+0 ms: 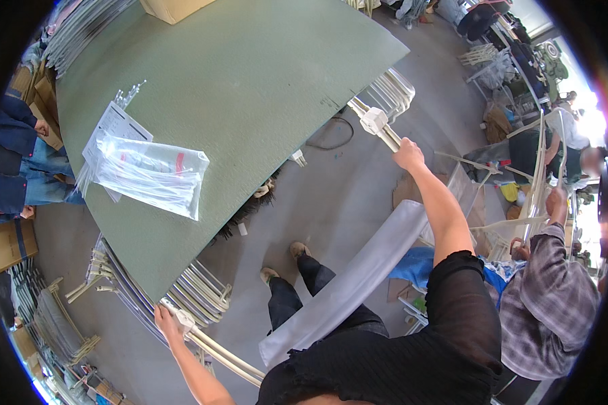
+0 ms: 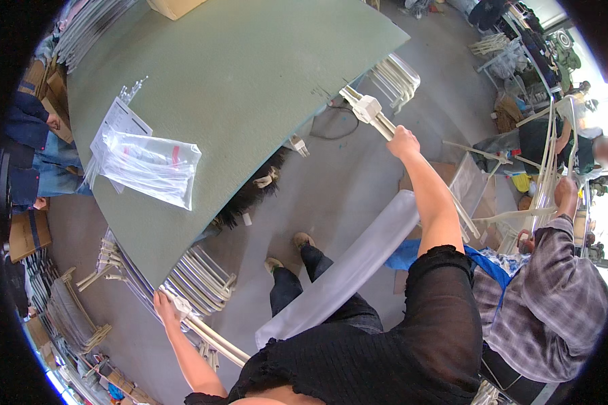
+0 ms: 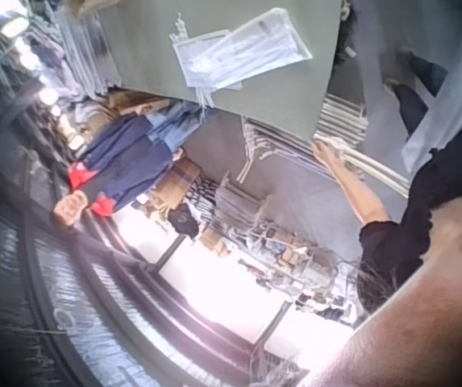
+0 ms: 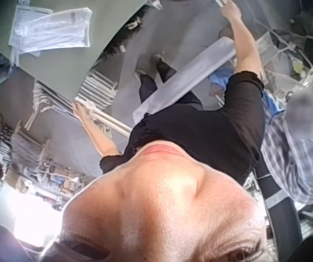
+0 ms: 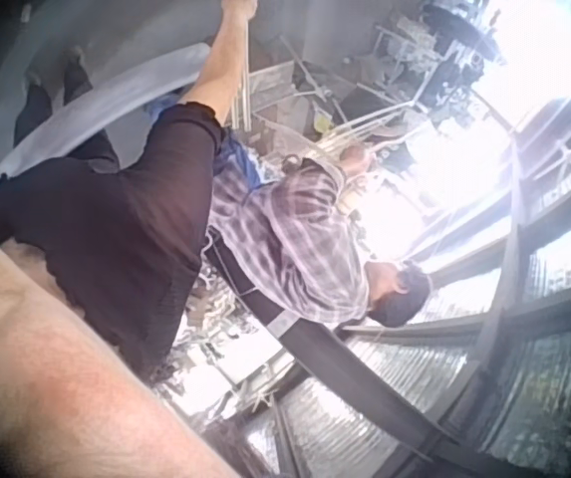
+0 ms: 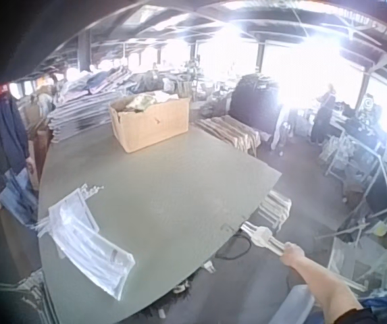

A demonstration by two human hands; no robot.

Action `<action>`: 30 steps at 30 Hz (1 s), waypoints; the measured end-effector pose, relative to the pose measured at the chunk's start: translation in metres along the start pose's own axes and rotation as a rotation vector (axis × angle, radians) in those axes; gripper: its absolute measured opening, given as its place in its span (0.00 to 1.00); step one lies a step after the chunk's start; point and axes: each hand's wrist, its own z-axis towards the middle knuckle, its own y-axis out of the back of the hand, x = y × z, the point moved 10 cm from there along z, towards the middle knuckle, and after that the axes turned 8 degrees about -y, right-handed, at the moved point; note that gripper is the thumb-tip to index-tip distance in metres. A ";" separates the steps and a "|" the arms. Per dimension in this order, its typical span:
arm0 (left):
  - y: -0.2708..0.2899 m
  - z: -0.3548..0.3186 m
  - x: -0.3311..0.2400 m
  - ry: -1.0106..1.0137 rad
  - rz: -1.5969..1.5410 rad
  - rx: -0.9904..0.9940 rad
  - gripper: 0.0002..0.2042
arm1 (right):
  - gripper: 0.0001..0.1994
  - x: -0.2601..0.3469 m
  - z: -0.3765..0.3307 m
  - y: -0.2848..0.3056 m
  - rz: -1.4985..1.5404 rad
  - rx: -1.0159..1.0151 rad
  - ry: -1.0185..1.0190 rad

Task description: The person repeatedly picks up folded chairs from a pile, carries them to a table, and stacks them on top of other chairs. The person continues this cycle throughout the clip.

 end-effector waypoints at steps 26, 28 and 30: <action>0.007 -0.005 -0.005 0.002 0.085 -0.095 0.20 | 0.24 0.009 0.017 -0.006 0.033 0.003 0.142; 0.007 -0.011 -0.054 -0.110 0.180 -0.077 0.20 | 0.25 -0.011 0.029 -0.008 0.045 -0.162 0.250; 0.052 -0.026 -0.074 -0.224 0.172 -0.209 0.17 | 0.23 -0.003 0.024 -0.007 0.158 -0.059 0.233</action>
